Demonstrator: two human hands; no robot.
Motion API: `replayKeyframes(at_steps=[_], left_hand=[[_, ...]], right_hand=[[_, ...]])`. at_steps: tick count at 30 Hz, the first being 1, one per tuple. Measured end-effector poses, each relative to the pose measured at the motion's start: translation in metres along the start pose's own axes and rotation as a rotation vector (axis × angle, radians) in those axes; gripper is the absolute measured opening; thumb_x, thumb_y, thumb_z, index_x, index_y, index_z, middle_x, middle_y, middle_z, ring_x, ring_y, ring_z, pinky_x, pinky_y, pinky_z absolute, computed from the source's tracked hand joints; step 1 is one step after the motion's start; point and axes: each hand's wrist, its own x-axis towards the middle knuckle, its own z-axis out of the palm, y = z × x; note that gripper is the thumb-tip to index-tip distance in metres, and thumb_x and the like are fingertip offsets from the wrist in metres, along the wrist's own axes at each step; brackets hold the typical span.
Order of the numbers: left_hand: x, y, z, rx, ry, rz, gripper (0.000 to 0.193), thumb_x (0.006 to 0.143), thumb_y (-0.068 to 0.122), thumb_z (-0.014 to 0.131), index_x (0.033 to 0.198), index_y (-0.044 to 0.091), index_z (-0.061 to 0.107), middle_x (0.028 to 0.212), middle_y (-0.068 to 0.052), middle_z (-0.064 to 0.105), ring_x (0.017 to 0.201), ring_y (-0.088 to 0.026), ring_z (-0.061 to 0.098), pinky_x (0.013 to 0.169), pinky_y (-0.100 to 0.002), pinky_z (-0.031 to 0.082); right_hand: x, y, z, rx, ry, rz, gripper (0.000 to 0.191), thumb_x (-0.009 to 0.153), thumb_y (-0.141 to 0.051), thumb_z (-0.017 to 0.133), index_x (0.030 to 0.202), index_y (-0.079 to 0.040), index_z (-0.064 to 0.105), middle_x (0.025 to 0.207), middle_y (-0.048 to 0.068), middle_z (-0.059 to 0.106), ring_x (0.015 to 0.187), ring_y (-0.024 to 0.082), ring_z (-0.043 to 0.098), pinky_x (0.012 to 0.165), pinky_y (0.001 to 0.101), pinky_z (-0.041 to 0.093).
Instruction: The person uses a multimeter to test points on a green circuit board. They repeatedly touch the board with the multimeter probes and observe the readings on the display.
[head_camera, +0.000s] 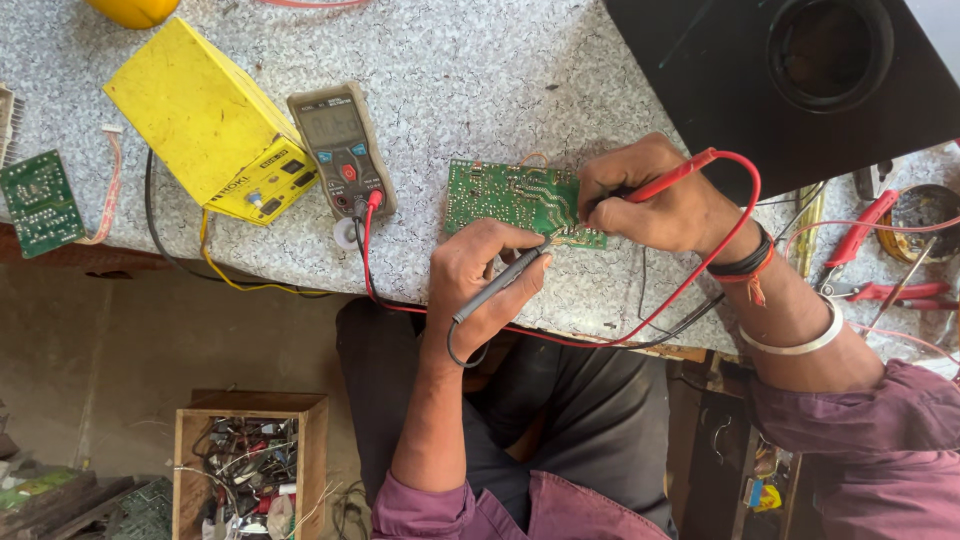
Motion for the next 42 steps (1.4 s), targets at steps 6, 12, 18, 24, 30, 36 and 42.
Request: replayKeyframes(at_steps=[6,12,18,24,30,36,42], left_hand=[[-0.0004,-0.0014,-0.0001,0.019,-0.020,0.007,0.018,0.084,0.011,0.081,0.098,0.006,0.071,0.089,-0.007,0.071,0.076,-0.020,0.068,0.068,-0.032,0.055],[-0.0005,-0.0028,0.0000,0.023,-0.024,0.010,0.018,0.083,0.011,0.082,0.097,0.006,0.071,0.089,-0.007,0.071,0.076,-0.020,0.068,0.068,-0.033,0.055],[-0.0011,-0.0018,0.0002,0.035,-0.020,0.015,0.019,0.083,0.011,0.082,0.097,0.007,0.071,0.089,-0.007,0.071,0.079,-0.021,0.068,0.069,-0.033,0.055],[-0.0004,-0.0019,0.0010,0.049,-0.017,0.013,0.019,0.082,0.011,0.083,0.096,0.007,0.071,0.088,-0.006,0.071,0.077,-0.020,0.067,0.069,-0.033,0.054],[-0.0004,-0.0013,0.0003,0.043,-0.020,0.021,0.019,0.083,0.010,0.083,0.097,0.007,0.070,0.089,-0.007,0.071,0.078,-0.021,0.068,0.070,-0.033,0.055],[-0.0002,-0.0006,0.0012,0.039,-0.015,0.009,0.019,0.083,0.010,0.083,0.097,0.006,0.070,0.089,-0.007,0.071,0.076,-0.021,0.067,0.067,-0.032,0.054],[-0.0006,-0.0008,0.0011,0.062,-0.018,0.020,0.019,0.082,0.010,0.082,0.096,0.007,0.070,0.088,-0.006,0.071,0.076,-0.021,0.066,0.068,-0.033,0.054]], right_hand=[[0.0038,0.0008,-0.0001,-0.074,-0.020,-0.075,0.009,0.077,-0.009,0.064,0.079,-0.001,0.069,0.071,0.007,0.069,0.062,0.017,0.066,0.057,0.0316,0.051],[0.0035,0.0006,0.0004,-0.076,-0.013,-0.113,0.009,0.078,-0.009,0.063,0.079,-0.001,0.067,0.071,0.008,0.067,0.064,0.019,0.065,0.059,0.0328,0.051],[0.0039,-0.0008,0.0007,-0.099,-0.012,-0.085,0.009,0.078,-0.010,0.064,0.078,-0.001,0.067,0.070,0.008,0.067,0.064,0.019,0.065,0.058,0.0330,0.051],[0.0032,-0.0014,0.0002,-0.069,-0.015,-0.077,0.009,0.079,-0.009,0.063,0.079,-0.001,0.067,0.071,0.007,0.067,0.064,0.019,0.065,0.058,0.0330,0.051],[0.0042,0.0000,0.0011,-0.080,-0.018,-0.096,0.010,0.078,-0.010,0.062,0.080,-0.001,0.066,0.072,0.008,0.067,0.065,0.019,0.066,0.058,0.0331,0.052],[0.0047,-0.0015,0.0014,-0.091,-0.014,-0.097,0.010,0.077,-0.010,0.062,0.078,-0.001,0.067,0.072,0.008,0.067,0.066,0.019,0.066,0.059,0.0336,0.052],[0.0042,-0.0046,0.0019,-0.090,-0.009,-0.090,0.011,0.077,-0.009,0.062,0.080,0.000,0.067,0.074,0.009,0.067,0.067,0.020,0.067,0.060,0.0340,0.053]])
